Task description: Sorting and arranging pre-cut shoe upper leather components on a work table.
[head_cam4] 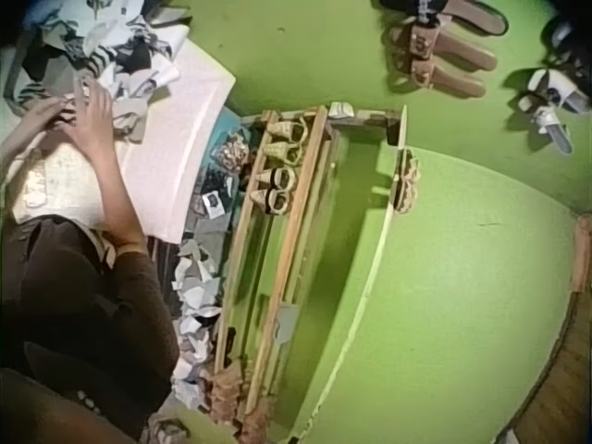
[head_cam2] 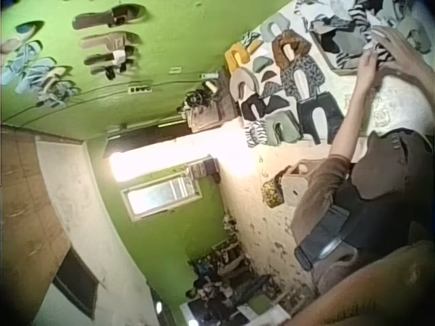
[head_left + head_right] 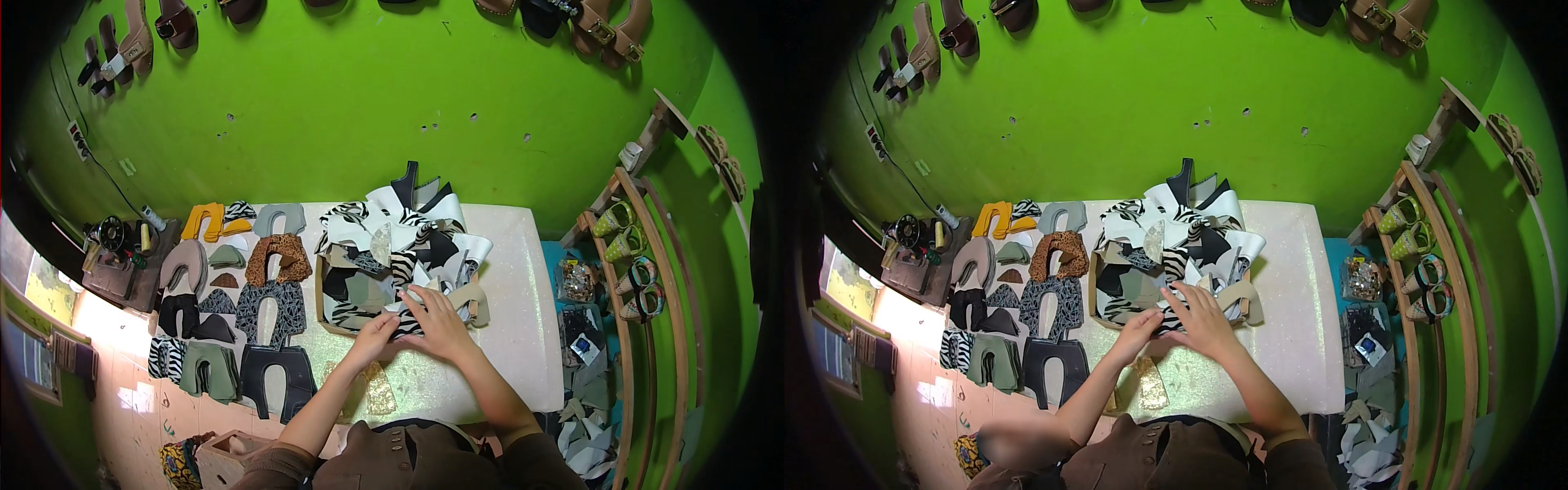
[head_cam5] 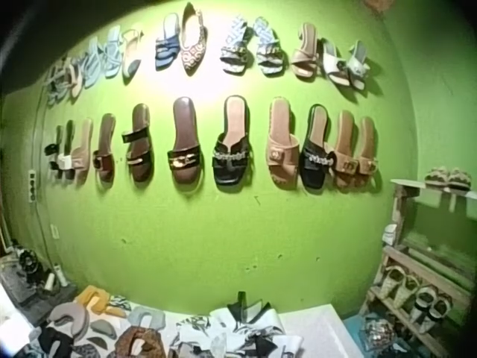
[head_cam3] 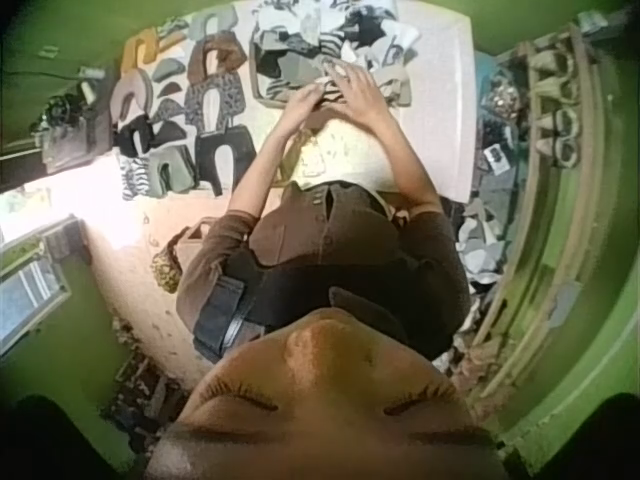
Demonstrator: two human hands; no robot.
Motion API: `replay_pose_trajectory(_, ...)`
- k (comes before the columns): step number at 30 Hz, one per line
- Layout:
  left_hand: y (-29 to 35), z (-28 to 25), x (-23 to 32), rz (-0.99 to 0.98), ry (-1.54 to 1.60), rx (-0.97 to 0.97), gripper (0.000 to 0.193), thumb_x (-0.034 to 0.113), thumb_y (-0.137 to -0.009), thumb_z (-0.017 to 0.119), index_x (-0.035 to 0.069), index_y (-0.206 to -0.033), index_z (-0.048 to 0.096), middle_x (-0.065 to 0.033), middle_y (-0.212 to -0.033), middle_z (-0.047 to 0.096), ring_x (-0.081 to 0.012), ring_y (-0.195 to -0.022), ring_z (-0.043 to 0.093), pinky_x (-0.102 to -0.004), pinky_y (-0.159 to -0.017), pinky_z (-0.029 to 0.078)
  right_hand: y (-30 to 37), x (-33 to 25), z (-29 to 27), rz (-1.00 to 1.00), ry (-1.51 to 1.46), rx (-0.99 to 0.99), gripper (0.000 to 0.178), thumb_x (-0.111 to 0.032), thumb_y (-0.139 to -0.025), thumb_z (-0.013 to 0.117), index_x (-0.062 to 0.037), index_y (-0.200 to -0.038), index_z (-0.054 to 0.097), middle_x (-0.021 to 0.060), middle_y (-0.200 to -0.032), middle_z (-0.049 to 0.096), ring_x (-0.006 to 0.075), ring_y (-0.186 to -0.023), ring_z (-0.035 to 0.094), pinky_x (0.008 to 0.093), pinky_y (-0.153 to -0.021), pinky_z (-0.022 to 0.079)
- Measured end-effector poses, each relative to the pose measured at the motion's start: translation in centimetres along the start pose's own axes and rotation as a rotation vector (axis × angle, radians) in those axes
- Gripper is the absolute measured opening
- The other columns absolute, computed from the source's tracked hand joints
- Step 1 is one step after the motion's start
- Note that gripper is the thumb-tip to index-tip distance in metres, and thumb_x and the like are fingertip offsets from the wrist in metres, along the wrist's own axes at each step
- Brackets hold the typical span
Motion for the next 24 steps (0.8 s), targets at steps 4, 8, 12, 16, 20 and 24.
replay_pose_trajectory(4, 0.2, 0.5, 0.3, 0.049, -0.088, -0.011, 0.029, 0.021, -0.093, 0.044, -0.001, -0.110, 0.052, -0.0015, -0.092, 0.056, -0.0072, -0.082, 0.053, -0.0222, -0.075, 0.045, 0.9, 1.3, 1.8, 0.035, -0.086, -0.189, 0.062, -0.031, -0.067, 0.069, -0.0057, -0.118, 0.045, 0.0111, -0.100, 0.053, 0.0280, -0.092, 0.054, 0.0361, -0.078, 0.043)
replay_pose_trajectory(8, 0.9, 1.0, 1.1, 0.069, -0.096, 0.014, 0.029, 0.017, -0.091, 0.049, -0.001, -0.113, 0.050, -0.0025, -0.094, 0.057, -0.0068, -0.083, 0.053, -0.0215, -0.074, 0.045, 1.5, 1.5, 1.8, 0.082, -0.069, -0.204, 0.059, -0.031, -0.067, 0.069, -0.0054, -0.115, 0.047, 0.0109, -0.095, 0.053, 0.0283, -0.087, 0.054, 0.0365, -0.075, 0.044)
replay_pose_trajectory(12, 1.4, 0.9, 0.9, 0.105, -0.143, 0.040, 0.032, 0.009, -0.086, 0.056, -0.002, -0.115, 0.048, -0.0030, -0.091, 0.058, -0.0059, -0.078, 0.054, -0.0190, -0.067, 0.044, 1.6, 1.4, 1.7, 0.106, -0.063, -0.203, 0.063, -0.031, -0.067, 0.069, -0.0061, -0.120, 0.044, 0.0112, -0.095, 0.052, 0.0280, -0.084, 0.055, 0.0363, -0.073, 0.044)
replay_pose_trajectory(16, 1.6, 0.6, 0.9, 0.129, -0.111, 0.083, 0.031, 0.007, -0.086, 0.055, -0.001, -0.115, 0.048, -0.0038, -0.087, 0.059, -0.0061, -0.075, 0.056, -0.0183, -0.065, 0.045, 1.2, 0.7, 0.2, 0.050, -0.074, -0.099, 0.069, -0.032, -0.067, 0.070, -0.0061, -0.124, 0.042, 0.0125, -0.098, 0.050, 0.0298, -0.087, 0.054, 0.0363, -0.074, 0.044)
replay_pose_trajectory(20, 1.7, 0.7, 1.6, 0.110, -0.069, 0.075, 0.033, 0.005, -0.086, 0.055, -0.001, -0.117, 0.046, -0.0055, -0.090, 0.059, -0.0072, -0.075, 0.057, -0.0184, -0.068, 0.047, 1.5, 0.8, -0.4, 0.060, -0.083, -0.115, 0.068, -0.031, -0.066, 0.071, -0.0057, -0.123, 0.043, 0.0124, -0.099, 0.051, 0.0301, -0.088, 0.053, 0.0363, -0.076, 0.044)
replay_pose_trajectory(24, 1.9, 0.7, 2.6, 0.176, 0.037, 0.060, 0.039, 0.004, -0.085, 0.055, 0.000, -0.121, 0.042, -0.0075, -0.097, 0.058, -0.0087, -0.082, 0.057, -0.0190, -0.072, 0.047, 2.5, 1.8, 0.0, 0.139, -0.142, -0.163, 0.065, -0.031, -0.067, 0.072, -0.0060, -0.121, 0.045, 0.0119, -0.102, 0.051, 0.0292, -0.090, 0.054, 0.0360, -0.076, 0.044)
Point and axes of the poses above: each hand's wrist, its own y-axis away from the middle knuckle, its own z-axis out of the palm, x = y × z, the point moved 10 cm from there along -y, towards the middle knuckle
